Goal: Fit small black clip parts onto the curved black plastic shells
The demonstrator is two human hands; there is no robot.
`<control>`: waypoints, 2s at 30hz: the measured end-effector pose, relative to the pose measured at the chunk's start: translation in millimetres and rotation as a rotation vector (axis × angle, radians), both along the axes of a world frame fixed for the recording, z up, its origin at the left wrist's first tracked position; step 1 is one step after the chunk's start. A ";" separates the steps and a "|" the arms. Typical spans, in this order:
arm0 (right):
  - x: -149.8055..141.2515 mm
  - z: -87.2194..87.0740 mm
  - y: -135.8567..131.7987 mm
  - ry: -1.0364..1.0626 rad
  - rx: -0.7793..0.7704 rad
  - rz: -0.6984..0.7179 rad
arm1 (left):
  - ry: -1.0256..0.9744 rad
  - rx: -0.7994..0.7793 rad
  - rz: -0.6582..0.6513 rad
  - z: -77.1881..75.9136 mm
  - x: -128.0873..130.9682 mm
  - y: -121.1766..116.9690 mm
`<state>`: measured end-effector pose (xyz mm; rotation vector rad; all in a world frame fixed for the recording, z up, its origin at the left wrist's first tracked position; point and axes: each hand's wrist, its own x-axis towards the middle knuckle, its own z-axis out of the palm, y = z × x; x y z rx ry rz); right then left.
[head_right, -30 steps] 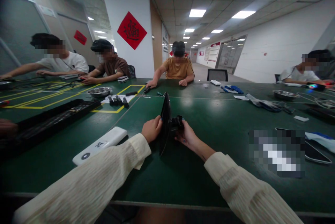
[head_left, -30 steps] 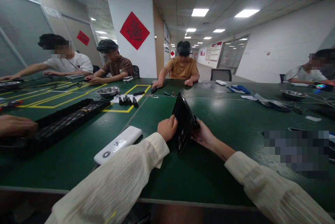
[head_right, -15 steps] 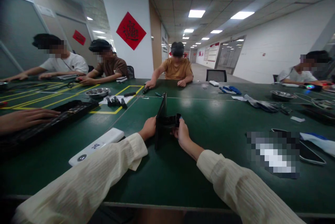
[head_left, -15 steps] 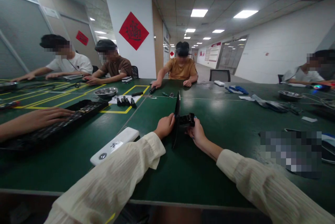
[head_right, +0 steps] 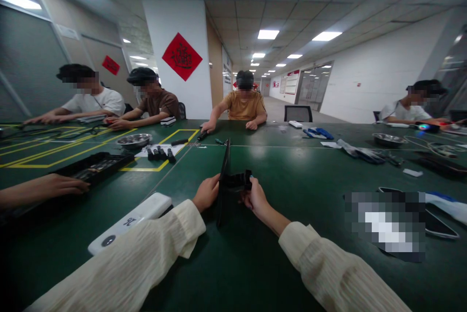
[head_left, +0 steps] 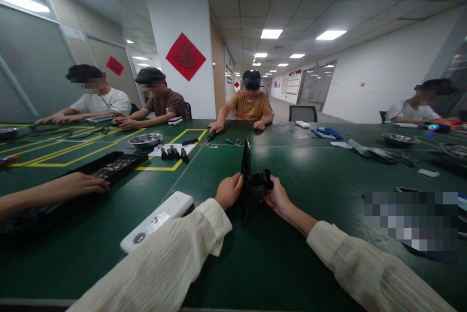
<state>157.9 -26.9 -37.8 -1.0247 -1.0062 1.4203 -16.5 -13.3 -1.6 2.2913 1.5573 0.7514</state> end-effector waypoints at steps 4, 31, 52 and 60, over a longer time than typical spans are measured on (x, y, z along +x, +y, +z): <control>0.4 1.1 -0.6 -0.033 -0.018 0.056 | 0.004 -0.021 0.013 2.1 -1.2 -2.5; 7.0 -17.5 8.6 -0.111 0.109 0.115 | -0.055 -0.095 0.010 4.3 -1.0 -6.5; 8.5 -11.6 4.2 -0.142 0.082 0.089 | -0.175 -0.146 -0.043 -4.2 -2.4 1.9; 7.5 -6.7 2.6 -0.153 0.053 0.097 | -0.139 -0.119 -0.026 -1.9 -2.0 -1.1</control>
